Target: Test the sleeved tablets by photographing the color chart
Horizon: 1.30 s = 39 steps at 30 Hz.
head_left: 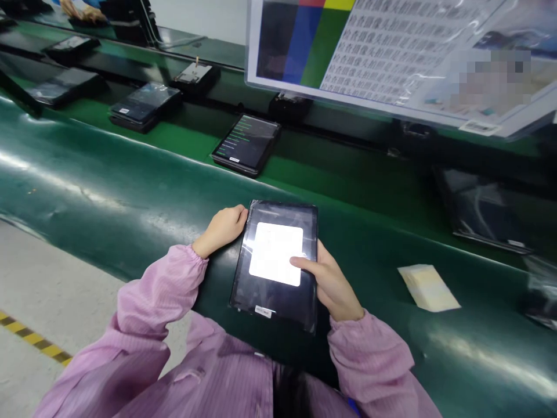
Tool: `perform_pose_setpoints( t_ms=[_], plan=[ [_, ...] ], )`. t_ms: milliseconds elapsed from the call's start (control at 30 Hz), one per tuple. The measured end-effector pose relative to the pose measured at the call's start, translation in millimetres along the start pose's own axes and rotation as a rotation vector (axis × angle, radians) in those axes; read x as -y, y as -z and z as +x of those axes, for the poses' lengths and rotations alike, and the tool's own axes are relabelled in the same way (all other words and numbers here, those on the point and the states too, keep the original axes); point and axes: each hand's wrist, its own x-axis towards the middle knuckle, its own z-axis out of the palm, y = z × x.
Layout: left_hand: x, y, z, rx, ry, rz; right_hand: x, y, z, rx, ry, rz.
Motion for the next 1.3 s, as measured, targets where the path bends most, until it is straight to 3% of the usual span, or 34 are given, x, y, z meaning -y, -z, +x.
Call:
perform_pose_setpoints(
  t_ms=[200,300,400,500,600,800,967,1167,1300],
  plan=[
    [-15,6.4,-17,-0.038,-0.012,-0.252,-5,-4,-2,-0.146,0.110,0.007],
    [-27,5.8,-51,0.023,-0.061,-0.514,12,1,-7,-0.132,0.181,0.103],
    [-39,1.8,-88,0.033,-0.228,-0.707,41,3,-15,-0.179,0.338,0.077],
    [-55,1.6,-108,-0.090,-0.340,-0.593,74,-2,-23,-0.226,0.547,-0.053],
    [-72,8.0,-110,-0.308,-0.374,-0.491,99,-9,-32,-0.222,0.763,-0.137],
    [-92,17.4,-111,-0.568,-0.415,-0.384,114,-12,-44,-0.100,1.015,-0.108],
    [-99,13.5,-117,-0.675,-0.349,-0.307,112,-5,-43,0.001,1.088,-0.054],
    [-104,20.0,-126,-0.636,-0.429,-0.315,116,-11,-46,0.025,1.109,0.025],
    [-105,22.4,-129,-0.683,-0.440,-0.277,117,-15,-49,0.023,1.114,0.048]
  ],
)
